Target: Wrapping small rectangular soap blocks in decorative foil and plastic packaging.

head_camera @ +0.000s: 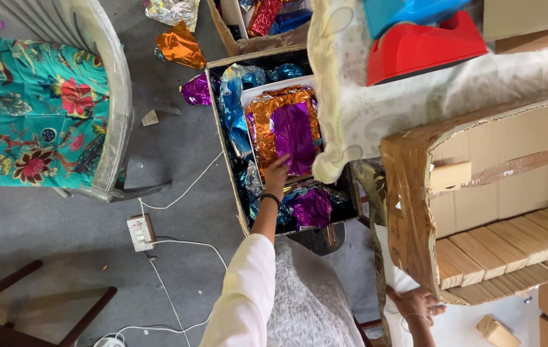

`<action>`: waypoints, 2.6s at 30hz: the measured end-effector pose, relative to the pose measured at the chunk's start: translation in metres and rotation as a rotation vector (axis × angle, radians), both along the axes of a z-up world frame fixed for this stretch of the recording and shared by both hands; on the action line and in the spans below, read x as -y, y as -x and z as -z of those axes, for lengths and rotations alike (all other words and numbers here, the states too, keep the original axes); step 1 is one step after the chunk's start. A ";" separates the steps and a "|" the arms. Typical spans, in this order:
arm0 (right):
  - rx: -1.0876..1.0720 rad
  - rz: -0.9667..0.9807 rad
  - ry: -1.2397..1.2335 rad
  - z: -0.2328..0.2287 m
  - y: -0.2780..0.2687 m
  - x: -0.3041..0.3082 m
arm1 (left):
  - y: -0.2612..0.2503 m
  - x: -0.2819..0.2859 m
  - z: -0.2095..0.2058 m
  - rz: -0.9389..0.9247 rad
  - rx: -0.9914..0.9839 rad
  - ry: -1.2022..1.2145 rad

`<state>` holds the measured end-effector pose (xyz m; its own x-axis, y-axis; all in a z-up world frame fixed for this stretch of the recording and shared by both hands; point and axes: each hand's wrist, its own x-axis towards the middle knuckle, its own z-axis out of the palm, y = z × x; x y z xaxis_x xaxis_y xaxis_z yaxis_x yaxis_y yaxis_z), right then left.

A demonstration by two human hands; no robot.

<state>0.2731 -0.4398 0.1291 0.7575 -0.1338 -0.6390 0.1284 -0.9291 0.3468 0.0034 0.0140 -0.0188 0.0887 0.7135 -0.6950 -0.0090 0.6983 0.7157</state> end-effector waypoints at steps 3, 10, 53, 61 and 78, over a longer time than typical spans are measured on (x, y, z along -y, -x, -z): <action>0.035 -0.044 -0.021 0.006 0.000 0.004 | 0.005 0.003 0.017 -0.012 0.152 0.089; 0.052 -0.096 0.007 -0.018 0.018 -0.012 | 0.015 -0.002 -0.036 -0.077 0.220 0.099; -0.342 -0.612 -0.864 0.005 0.188 -0.436 | 0.027 0.011 -0.138 0.039 0.270 -0.209; -0.645 0.434 -1.478 0.042 0.141 -0.388 | 0.020 -0.025 -0.069 0.937 -0.804 -0.653; -0.562 0.814 -1.393 -0.099 0.127 -0.314 | -0.034 -0.044 0.049 1.204 -1.225 -0.445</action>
